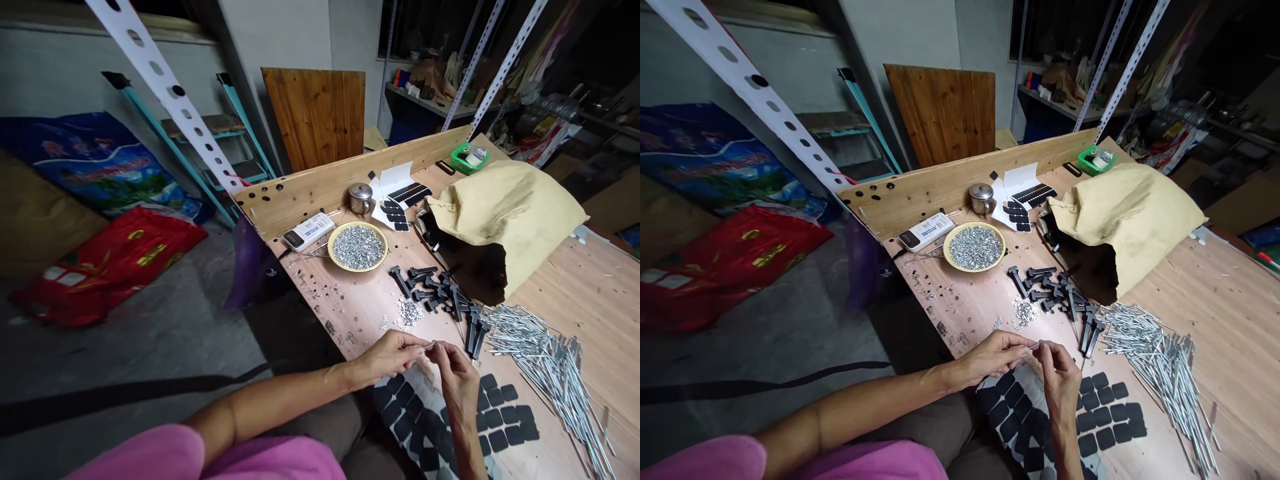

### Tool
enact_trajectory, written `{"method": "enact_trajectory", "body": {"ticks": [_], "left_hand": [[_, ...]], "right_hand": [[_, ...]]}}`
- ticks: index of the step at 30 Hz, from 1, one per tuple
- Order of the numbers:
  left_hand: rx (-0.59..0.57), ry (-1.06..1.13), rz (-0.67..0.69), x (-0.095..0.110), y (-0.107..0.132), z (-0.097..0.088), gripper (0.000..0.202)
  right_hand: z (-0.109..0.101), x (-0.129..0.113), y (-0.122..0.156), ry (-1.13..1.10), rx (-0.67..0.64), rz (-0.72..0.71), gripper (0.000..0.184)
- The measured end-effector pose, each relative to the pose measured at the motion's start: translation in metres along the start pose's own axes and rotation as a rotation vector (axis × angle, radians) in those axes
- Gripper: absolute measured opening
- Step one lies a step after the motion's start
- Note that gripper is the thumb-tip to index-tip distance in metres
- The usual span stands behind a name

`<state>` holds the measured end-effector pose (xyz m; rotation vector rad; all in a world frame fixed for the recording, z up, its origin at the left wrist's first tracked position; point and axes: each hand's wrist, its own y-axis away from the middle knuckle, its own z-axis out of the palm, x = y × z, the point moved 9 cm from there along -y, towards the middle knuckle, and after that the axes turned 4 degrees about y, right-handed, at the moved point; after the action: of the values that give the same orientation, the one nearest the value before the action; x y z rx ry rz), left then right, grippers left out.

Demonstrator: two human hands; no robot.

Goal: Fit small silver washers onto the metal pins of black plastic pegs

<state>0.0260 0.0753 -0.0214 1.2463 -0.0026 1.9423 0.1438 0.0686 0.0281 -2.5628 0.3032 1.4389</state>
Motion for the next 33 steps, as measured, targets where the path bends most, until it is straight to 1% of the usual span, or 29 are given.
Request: {"method": "enact_trajectory", "body": {"ticks": [4,8,11,15,18,21,24,26,30,33], "left_hand": [[-0.009,-0.076,0.003,0.005,0.006,0.006,0.052],[-0.005,-0.138,-0.009,0.007,0.011,0.009,0.044],[-0.013,-0.192,-0.004,0.005,0.011,0.010,0.039],[-0.039,-0.323,0.076,0.006,0.010,0.012,0.031],[-0.076,-0.441,0.107,0.007,0.010,0.016,0.030],[-0.096,-0.497,0.087,0.007,0.011,0.017,0.030],[-0.159,-0.384,-0.033,-0.002,0.011,0.018,0.032],[-0.213,-0.279,-0.121,-0.009,0.012,0.020,0.039],[-0.287,-0.119,-0.208,-0.016,0.011,0.022,0.059],[-0.329,0.011,-0.268,-0.022,0.011,0.028,0.067]], "right_hand": [[-0.006,0.003,0.008,0.004,0.005,-0.006,0.032],[-0.012,0.005,0.013,0.001,-0.007,-0.037,0.031],[-0.013,0.007,0.013,-0.045,-0.101,-0.031,0.031],[-0.011,0.012,0.013,-0.124,-0.251,0.022,0.036],[-0.012,0.015,0.015,-0.113,-0.311,0.061,0.036],[-0.015,0.009,0.018,-0.037,-0.332,0.002,0.033],[-0.020,-0.006,0.020,0.086,-0.304,-0.135,0.029],[-0.023,-0.015,0.023,0.152,-0.272,-0.216,0.028],[-0.024,-0.029,0.030,0.198,-0.234,-0.347,0.028],[-0.026,-0.035,0.034,0.213,-0.174,-0.391,0.026]]}}
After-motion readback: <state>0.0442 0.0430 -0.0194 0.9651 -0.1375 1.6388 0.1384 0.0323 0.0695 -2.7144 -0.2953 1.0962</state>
